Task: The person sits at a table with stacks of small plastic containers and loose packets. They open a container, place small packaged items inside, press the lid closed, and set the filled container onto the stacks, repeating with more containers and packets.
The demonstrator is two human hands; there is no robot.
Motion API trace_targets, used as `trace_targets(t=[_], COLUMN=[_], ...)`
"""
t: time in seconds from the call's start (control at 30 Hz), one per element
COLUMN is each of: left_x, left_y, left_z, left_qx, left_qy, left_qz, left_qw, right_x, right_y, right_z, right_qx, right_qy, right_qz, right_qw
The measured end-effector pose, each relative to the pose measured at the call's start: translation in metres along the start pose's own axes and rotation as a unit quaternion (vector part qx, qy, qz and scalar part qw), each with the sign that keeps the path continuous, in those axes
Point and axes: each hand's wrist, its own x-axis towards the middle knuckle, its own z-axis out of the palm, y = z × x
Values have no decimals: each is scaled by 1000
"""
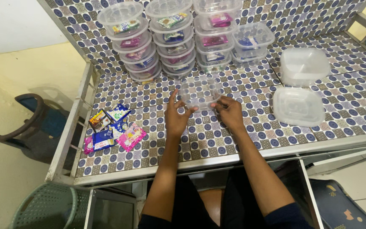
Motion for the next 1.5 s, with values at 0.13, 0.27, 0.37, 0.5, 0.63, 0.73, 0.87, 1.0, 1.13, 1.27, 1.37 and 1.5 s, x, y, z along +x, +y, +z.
trace_targets(t=[0.13, 0.27, 0.37, 0.5, 0.63, 0.73, 0.87, 1.0, 1.13, 1.27, 1.37, 1.5], left_x=[2, 5, 8, 13, 9, 1, -1, -11, -12, -14, -8, -7], left_y=[-10, -22, -30, -37, -36, -29, -23, -23, -19, -15, -15, -27], left_z=[5, 6, 7, 7, 5, 2, -28, -76, -132, -178, -187, -190], left_qx=[-40, -72, -129, -173, -173, -88, -27, 130, 293, 387, 444, 467], left_qy=[21, 38, 46, 48, 80, 131, 161, 102, 25, -58, -143, -157], left_qz=[46, 50, 27, -7, 53, 71, 164, 170, 138, 8, -84, -114], left_qw=[998, 995, 990, 984, 980, 985, 973, 972, 946, 920, 880, 862], right_x=[2, 3, 2, 2, 3, 4, 6, 5, 4, 3, 3, 2], right_y=[3, 3, 3, 4, 8, 10, 13, 13, 12, 8, 5, 3], right_z=[0, -1, -1, 1, 4, 4, 3, 3, 1, 2, 2, 3], right_qx=[-20, 20, 26, -1, 23, 37, 43, 59, 30, 12, -8, -2], right_qy=[0, 5, -13, -36, -35, -34, -34, -39, -44, -45, -43, -43], right_qz=[27, 37, 46, 27, 69, 16, 13, 50, 23, 31, 34, 54], right_qw=[999, 999, 998, 999, 997, 999, 998, 996, 998, 998, 998, 998])
